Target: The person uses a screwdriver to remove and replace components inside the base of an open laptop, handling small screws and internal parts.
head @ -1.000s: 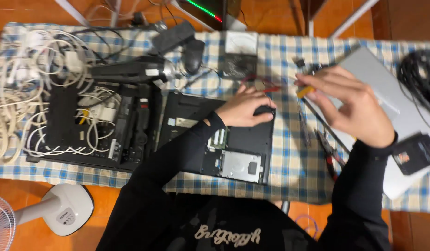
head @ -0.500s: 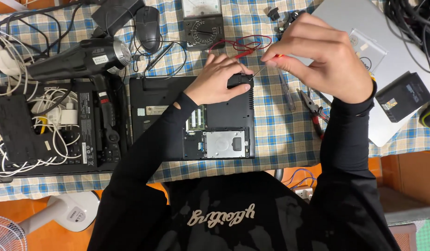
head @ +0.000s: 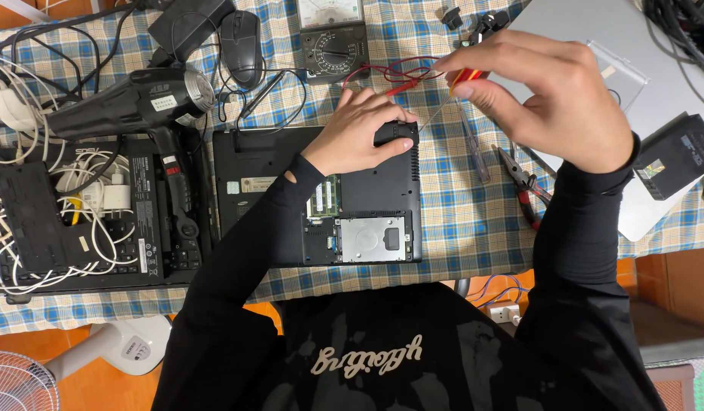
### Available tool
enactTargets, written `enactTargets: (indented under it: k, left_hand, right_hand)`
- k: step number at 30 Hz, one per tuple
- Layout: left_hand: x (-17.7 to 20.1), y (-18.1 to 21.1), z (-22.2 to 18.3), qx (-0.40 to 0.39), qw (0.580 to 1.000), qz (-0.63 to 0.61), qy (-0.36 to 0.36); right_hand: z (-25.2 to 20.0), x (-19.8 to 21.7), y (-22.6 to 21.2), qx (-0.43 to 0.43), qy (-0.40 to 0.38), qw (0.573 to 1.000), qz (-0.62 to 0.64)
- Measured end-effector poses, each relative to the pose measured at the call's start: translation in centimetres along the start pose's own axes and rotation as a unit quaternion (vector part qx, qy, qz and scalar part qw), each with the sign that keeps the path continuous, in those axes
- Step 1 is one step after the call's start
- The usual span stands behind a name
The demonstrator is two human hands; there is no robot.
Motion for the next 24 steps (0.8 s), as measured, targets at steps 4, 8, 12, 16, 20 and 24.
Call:
enactTargets:
  k: [4,8,12,16,20,24]
  left_hand:
    - [0.0,0.1,0.0,-0.001,1.000,0.001,-0.001]
    - [0.0,0.0,0.0,0.004,1.000,-0.006,-0.003]
    - [0.2,0.2,0.0,-0.004,1.000,-0.001,0.005]
    - [0.2,0.3,0.0,-0.006,1.000,0.004,0.006]
    - [0.3,0.2,-0.1,-0.002,1.000,-0.002,0.003]
    - [0.3,0.3,0.0,-0.004,1.000,0.001,0.009]
  right_hand:
    - [-0.4,0.0,0.6,0.003,0.011,1.000,0.006]
    - [-0.6,-0.2,1.1,0.015,0.021,1.000,0.017]
    - [-0.7,-0.4,1.2,0.011,0.025,0.999,0.017]
    - [-0.5,-0.5,1.3,0.002,0.023,1.000,0.018]
    - [-0.4,-0.6,1.4,0.001,0.025,0.999,0.021]
    - [-0.5,-0.6,1.5,0.004,0.027,0.999,0.028]
Point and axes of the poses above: each hand's wrist, its own z-axis towards the middle knuckle, its own x-axis out of the back of the hand, y = z × x, the point moved 8 cm from there along z, towards the middle knuckle, and after that the axes turned 3 degrees about x, right-handed, at the moved point
